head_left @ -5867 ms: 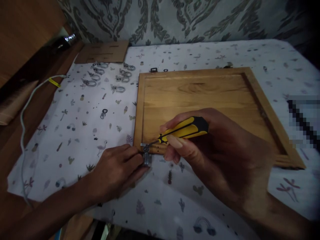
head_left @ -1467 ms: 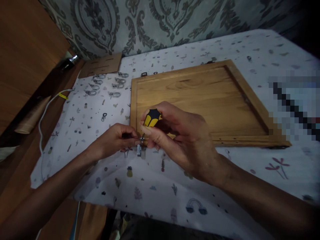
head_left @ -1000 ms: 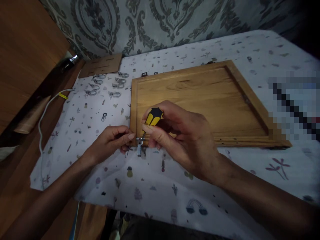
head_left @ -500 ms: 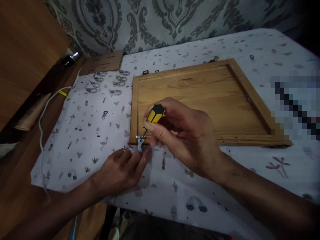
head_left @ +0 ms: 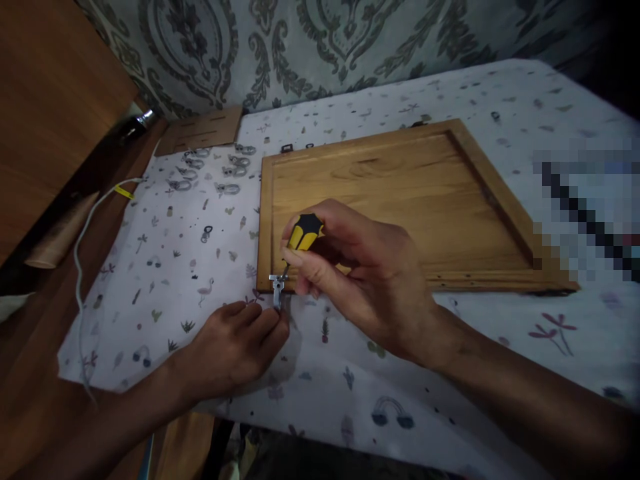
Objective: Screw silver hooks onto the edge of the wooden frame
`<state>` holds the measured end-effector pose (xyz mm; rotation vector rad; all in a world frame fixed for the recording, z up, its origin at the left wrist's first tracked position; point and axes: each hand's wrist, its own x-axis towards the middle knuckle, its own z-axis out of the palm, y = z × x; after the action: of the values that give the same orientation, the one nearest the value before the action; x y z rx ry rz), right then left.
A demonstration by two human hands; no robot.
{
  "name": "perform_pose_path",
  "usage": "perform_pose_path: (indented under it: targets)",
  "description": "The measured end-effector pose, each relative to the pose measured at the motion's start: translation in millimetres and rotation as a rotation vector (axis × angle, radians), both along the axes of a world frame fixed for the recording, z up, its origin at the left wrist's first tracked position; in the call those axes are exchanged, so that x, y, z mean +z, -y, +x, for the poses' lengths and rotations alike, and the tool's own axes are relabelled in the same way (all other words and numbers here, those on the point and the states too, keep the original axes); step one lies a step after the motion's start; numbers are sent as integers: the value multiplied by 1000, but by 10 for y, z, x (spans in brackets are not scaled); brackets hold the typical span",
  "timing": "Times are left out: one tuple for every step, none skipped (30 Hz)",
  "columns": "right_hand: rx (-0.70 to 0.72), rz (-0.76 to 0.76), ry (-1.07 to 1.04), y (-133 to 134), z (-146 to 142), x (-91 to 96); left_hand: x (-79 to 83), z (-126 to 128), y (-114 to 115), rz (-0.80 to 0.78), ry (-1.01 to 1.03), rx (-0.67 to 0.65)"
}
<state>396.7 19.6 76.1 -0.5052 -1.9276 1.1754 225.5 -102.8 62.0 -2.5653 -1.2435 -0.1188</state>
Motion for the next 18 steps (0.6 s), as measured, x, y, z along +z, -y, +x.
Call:
perform_pose_path:
  targets:
    - [3,-1,-1,-1,1,0,2,1,4,-12,15,8]
    - [6,-1,-2,-2,2,-1,3,3,9,-18,28,14]
    - [10,-2,-3,-3,2,-1,2,4,14,-20,42,18]
    - [13,-3,-4,-4,2,-2,-1,5,19,-25,54,20]
    - [12,-6,-4,-6,2,-3,-7,5,24,-29,64,20]
    - [12,-8,-5,-8,2,-4,-16,4,30,-30,69,20]
    - [12,-10,-6,-11,2,-6,-27,2,36,-28,70,15]
    - [12,-10,-8,-14,2,-9,-40,-1,43,-25,69,10]
    - [13,-5,-11,-18,3,-11,-54,-7,52,-21,67,8]
    - [14,2,-15,-21,3,-14,-68,-16,63,-20,75,7]
    - [13,9,-19,-24,2,-16,-80,-29,76,-31,103,14]
    - [9,11,-20,-25,2,-18,-88,-45,91,-54,150,35]
    - [3,9,-18,-26,2,-20,-91,-66,105,-78,199,72]
    - [0,7,-15,-25,2,-20,-87,-89,118,-106,253,119]
    - [-5,4,-12,-25,3,-19,-76,-114,127,-138,322,173]
    - [-7,1,-6,-24,4,-17,-59,-139,129,-173,409,234]
    - [-9,3,-3,-24,6,-14,-40,-162,124,-216,512,301]
    - [-11,10,0,-25,8,-9,-20,-181,111,-277,636,372]
